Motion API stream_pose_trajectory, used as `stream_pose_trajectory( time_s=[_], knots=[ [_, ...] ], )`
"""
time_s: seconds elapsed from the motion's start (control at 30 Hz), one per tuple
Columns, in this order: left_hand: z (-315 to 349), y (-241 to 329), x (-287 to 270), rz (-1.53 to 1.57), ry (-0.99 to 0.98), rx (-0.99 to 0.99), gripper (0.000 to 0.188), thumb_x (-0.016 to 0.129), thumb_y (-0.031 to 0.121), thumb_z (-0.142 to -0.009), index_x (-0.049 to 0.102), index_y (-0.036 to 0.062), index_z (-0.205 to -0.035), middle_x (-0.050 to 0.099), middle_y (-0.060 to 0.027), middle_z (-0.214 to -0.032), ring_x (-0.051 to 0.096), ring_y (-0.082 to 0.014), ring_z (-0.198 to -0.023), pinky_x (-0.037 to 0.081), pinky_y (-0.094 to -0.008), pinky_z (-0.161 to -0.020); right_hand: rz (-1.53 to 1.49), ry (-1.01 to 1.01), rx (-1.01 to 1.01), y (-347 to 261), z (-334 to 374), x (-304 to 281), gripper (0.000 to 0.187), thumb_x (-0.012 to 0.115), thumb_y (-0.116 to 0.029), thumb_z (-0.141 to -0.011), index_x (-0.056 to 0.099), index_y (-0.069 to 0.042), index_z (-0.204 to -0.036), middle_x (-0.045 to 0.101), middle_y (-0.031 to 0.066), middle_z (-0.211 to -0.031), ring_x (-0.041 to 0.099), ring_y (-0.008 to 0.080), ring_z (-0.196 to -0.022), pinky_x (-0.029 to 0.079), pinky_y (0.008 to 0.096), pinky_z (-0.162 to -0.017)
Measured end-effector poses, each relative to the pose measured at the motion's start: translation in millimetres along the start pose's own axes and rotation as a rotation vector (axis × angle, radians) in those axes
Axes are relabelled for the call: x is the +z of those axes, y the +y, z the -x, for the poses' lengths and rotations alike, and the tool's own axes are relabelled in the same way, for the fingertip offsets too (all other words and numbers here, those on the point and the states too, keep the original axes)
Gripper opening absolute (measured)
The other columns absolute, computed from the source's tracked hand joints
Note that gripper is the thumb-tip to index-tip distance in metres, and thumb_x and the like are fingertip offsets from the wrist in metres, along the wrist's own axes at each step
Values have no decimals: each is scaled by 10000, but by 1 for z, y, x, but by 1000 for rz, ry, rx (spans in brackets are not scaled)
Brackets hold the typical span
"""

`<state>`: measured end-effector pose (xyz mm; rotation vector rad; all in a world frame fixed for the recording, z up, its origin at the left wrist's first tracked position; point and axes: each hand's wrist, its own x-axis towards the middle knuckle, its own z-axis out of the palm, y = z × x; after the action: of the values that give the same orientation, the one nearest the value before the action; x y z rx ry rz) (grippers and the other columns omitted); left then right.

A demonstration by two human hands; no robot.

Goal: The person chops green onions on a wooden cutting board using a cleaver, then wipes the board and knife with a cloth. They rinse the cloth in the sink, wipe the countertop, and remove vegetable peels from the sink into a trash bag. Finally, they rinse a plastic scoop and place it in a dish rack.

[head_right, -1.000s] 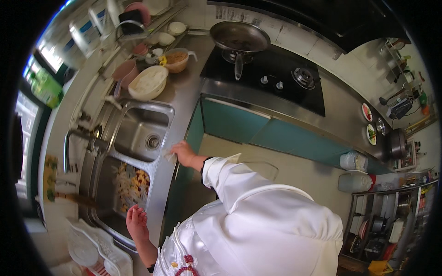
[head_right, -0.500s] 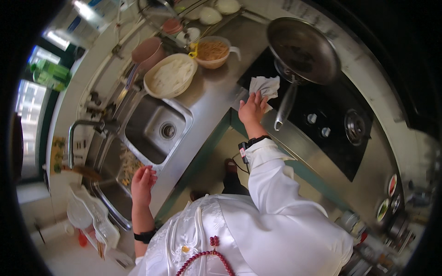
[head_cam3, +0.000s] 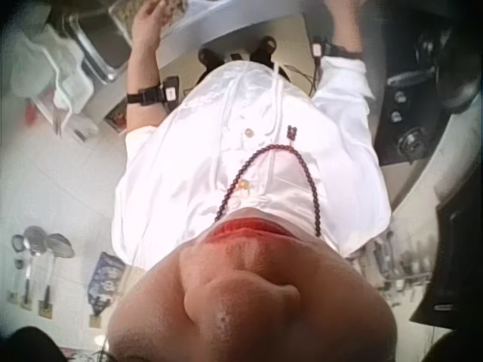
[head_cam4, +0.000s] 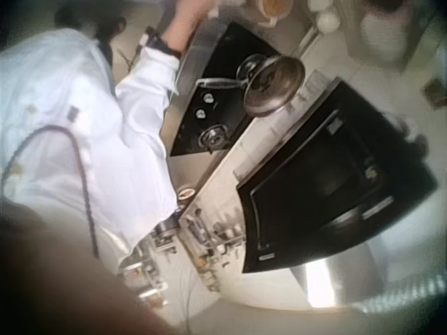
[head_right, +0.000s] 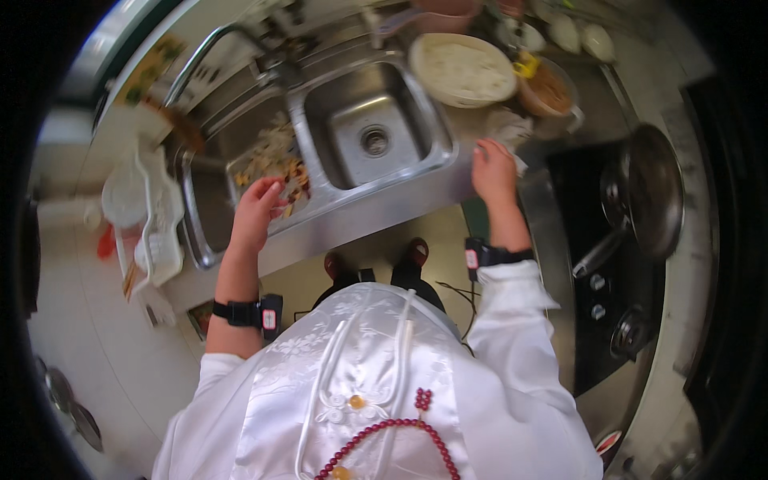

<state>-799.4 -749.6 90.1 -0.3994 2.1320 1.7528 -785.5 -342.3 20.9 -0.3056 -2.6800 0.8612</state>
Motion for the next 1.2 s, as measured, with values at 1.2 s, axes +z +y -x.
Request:
stream_pose_trajectory(
  time_s=[1.2],
  knots=[
    [-2, -145, -250, 393, 358, -139, 235, 532, 198, -896, 565, 34, -1060, 581, -27, -979, 553, -98, -787, 427, -232, -681, 329, -1355, -357, -175, -102, 530, 329, 696, -133, -729, 583, -18, -1015, 623, 95, -839, 600, 248, -736, 499, 371, -596]
  ],
)
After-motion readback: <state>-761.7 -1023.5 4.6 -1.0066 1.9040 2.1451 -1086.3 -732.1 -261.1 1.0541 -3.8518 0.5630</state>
